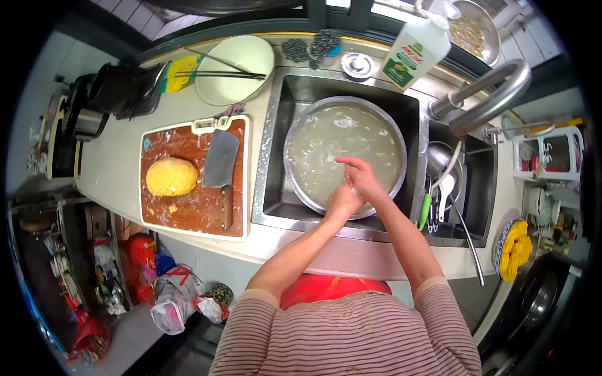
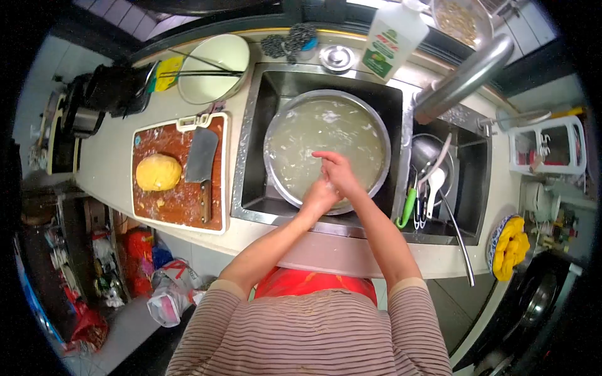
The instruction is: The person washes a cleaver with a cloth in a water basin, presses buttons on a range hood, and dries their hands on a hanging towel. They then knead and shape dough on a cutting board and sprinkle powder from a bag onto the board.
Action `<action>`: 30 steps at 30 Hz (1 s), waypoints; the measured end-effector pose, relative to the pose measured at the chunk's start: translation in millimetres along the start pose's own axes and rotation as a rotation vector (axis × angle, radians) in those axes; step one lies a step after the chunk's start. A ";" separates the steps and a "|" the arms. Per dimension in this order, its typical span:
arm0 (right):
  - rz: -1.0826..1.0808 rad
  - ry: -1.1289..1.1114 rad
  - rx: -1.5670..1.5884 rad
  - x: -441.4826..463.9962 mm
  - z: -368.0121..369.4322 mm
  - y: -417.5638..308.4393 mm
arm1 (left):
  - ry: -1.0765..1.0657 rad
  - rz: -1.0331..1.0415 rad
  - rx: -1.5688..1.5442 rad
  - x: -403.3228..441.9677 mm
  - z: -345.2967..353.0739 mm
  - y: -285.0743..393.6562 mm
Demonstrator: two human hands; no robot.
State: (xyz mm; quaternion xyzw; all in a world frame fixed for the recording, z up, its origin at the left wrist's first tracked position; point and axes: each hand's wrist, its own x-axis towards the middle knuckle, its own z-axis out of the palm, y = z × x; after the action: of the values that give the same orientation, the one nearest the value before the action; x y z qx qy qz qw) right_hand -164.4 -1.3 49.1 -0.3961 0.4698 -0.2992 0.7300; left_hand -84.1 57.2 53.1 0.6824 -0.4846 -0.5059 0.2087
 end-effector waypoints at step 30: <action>-0.375 0.387 -0.657 -36.7 -68.2 12.3 | 0.237 -0.194 -0.624 14.3 -48.9 -45.4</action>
State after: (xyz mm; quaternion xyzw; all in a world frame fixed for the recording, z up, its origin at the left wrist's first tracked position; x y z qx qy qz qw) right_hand -240.5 14.3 38.3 -0.6227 0.5885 -0.3300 0.3963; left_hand -19.8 54.8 30.5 0.6825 -0.2120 -0.5644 0.4130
